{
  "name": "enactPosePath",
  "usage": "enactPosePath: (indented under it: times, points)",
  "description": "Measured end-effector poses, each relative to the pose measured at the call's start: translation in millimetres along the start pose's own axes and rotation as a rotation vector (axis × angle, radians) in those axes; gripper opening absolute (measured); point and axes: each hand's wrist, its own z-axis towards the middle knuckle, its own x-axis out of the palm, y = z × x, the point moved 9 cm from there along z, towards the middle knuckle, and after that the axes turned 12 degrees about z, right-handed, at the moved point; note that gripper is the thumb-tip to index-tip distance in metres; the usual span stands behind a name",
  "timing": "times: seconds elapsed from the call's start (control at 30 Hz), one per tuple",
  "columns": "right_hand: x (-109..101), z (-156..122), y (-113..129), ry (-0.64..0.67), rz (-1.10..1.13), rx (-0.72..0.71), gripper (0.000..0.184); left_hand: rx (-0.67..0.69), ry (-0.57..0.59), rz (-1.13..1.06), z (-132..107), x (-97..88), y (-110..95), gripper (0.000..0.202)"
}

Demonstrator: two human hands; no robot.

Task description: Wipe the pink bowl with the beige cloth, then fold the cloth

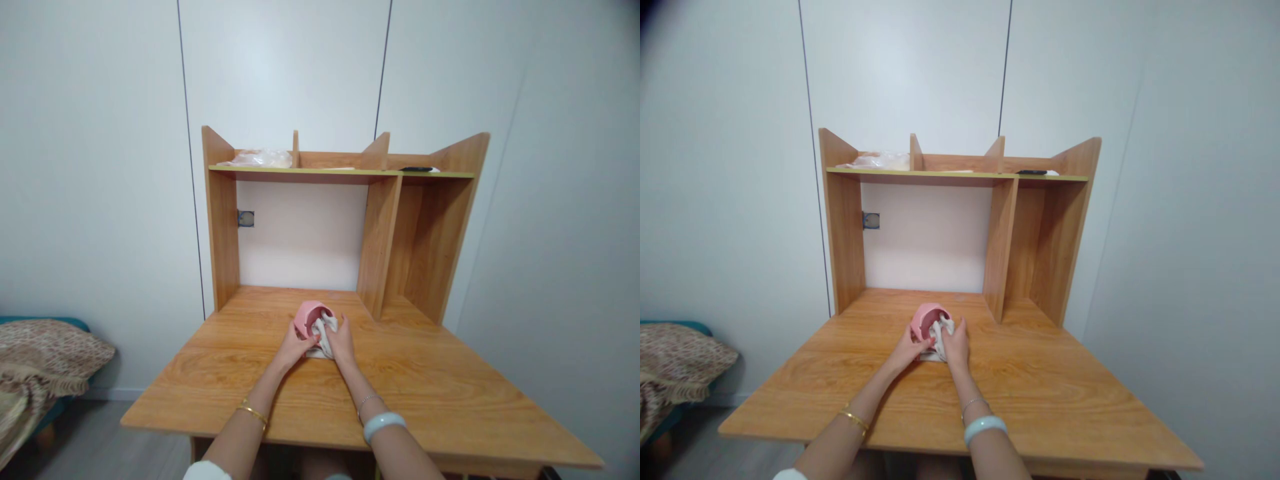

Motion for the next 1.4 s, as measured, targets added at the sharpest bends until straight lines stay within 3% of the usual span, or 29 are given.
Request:
enactPosePath:
  times: [0.17, 0.3, 0.57, 0.7, 0.83, 0.9, 1.0, 1.13, 1.4]
  points:
    - [-4.9, -7.0, 9.5, -0.035, -0.050, -0.013, 0.063, 0.033, -0.127, 0.119, 3.4, -13.6, 4.6, 0.057]
    - [-0.1, -8.3, 19.6, 0.035, -0.081, -0.066, 0.060, 0.041, -0.248, 0.250, 3.2, -25.9, 5.3, 0.048]
    - [9.1, -6.3, 44.0, 0.212, -0.332, -0.206, 0.059, 0.078, -0.291, 0.425, -6.7, -30.0, -13.1, 0.038]
    - [2.9, -4.1, 42.7, 0.144, -0.321, -0.187, 0.063, 0.057, -0.342, 0.530, -14.2, -34.3, -22.2, 0.043]
    - [-1.2, 0.1, 16.3, 0.038, -0.187, -0.026, 0.079, 0.130, -0.318, 0.460, -18.0, -31.3, -29.6, 0.056]
    - [5.8, 2.0, 3.5, 0.069, -0.114, 0.021, 0.083, 0.148, -0.292, 0.436, -17.9, -28.8, -29.8, 0.059]
    - [17.0, 3.3, -7.2, 0.152, -0.055, 0.029, 0.071, 0.134, -0.277, 0.410, -15.8, -28.3, -25.7, 0.064]
    - [14.8, 1.2, -8.8, 0.140, -0.025, -0.006, 0.058, 0.110, -0.255, 0.368, -10.6, -27.9, -16.2, 0.075]
    - [2.7, -2.1, -4.0, 0.073, 0.012, -0.038, 0.064, 0.143, -0.073, 0.322, -4.4, -8.4, -4.1, 0.086]
